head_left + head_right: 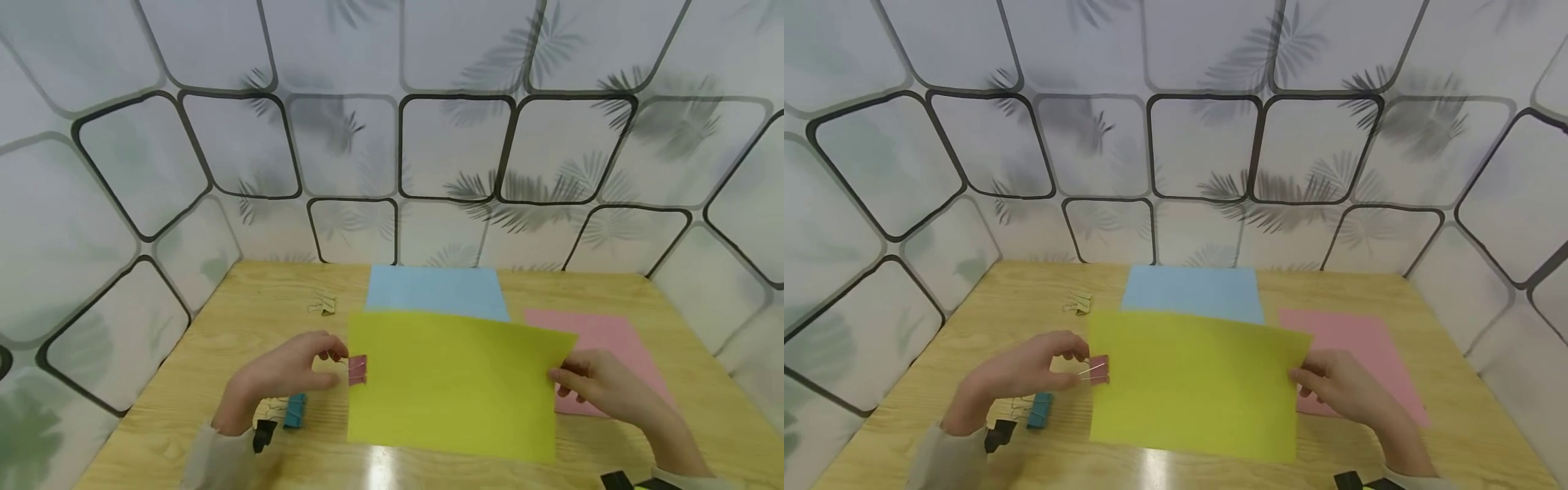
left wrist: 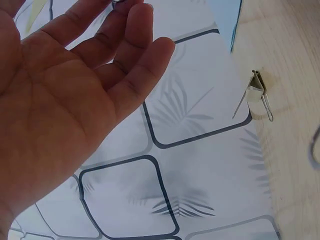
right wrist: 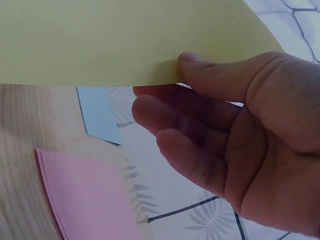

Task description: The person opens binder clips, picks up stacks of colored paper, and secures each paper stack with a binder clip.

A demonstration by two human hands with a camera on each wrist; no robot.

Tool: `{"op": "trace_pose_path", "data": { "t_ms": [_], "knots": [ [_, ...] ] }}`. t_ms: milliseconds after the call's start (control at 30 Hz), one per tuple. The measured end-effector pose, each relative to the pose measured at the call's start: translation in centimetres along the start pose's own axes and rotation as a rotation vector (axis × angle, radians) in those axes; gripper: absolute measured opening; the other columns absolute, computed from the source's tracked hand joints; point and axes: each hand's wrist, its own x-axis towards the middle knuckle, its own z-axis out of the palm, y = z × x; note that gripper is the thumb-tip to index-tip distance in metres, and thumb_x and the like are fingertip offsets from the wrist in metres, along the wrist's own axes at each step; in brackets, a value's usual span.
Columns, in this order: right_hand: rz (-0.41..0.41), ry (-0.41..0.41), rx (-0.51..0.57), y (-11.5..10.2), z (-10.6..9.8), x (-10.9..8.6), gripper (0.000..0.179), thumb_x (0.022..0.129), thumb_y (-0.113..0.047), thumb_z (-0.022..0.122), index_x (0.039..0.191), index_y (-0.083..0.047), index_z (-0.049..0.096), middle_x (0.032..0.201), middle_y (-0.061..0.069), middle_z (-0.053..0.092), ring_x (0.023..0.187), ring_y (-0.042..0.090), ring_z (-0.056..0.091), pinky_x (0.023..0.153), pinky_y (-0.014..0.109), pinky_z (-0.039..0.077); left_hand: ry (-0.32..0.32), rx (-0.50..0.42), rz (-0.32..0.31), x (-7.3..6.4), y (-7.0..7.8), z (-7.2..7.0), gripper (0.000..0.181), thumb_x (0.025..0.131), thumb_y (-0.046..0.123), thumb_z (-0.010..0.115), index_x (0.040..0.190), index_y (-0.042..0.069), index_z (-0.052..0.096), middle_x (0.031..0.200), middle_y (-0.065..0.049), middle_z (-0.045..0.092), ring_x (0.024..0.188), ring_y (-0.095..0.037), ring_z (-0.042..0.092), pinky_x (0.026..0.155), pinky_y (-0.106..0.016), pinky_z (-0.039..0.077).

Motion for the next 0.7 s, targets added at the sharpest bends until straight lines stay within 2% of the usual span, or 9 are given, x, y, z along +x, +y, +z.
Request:
{"op": "trace_pose_path", "data": {
  "t_ms": [267,533,700],
  "knots": [
    [0.004,-0.026,0.04,-0.01,0.18,0.2,0.021,0.102,-0.017,0.057,0.09,-0.006,0.07,0.081,0.007,0.069,0.07,0.015,0.065,0.056,0.034,0.055,-0.014,0.019,-0.017,0.3,-0.29,0.51,0.029,0.09,0.015,0.064,0.118,0.007,0.063,0.115,-0.004,0.063,0.108,-0.029,0.058,0.094,-0.051,0.047],
    [-0.001,-0.026,-0.01,0.53,0.19,0.45,0.02,0.102,-0.018,0.058,0.089,-0.007,0.069,0.079,0.003,0.069,0.063,0.014,0.062,0.053,0.032,0.052,-0.032,0.035,-0.02,0.96,-0.26,0.8,0.028,0.087,0.01,0.065,0.115,0.004,0.063,0.113,-0.005,0.063,0.104,-0.026,0.058,0.091,-0.046,0.048],
    [0.006,-0.031,-0.005,0.7,0.38,0.62,0.02,0.101,-0.019,0.058,0.089,-0.008,0.069,0.079,0.003,0.068,0.062,0.015,0.061,0.054,0.032,0.052,-0.037,0.025,-0.022,0.97,-0.38,0.93,0.027,0.086,0.008,0.064,0.113,0.004,0.063,0.111,-0.005,0.063,0.103,-0.025,0.057,0.091,-0.048,0.048]
  ]
}}
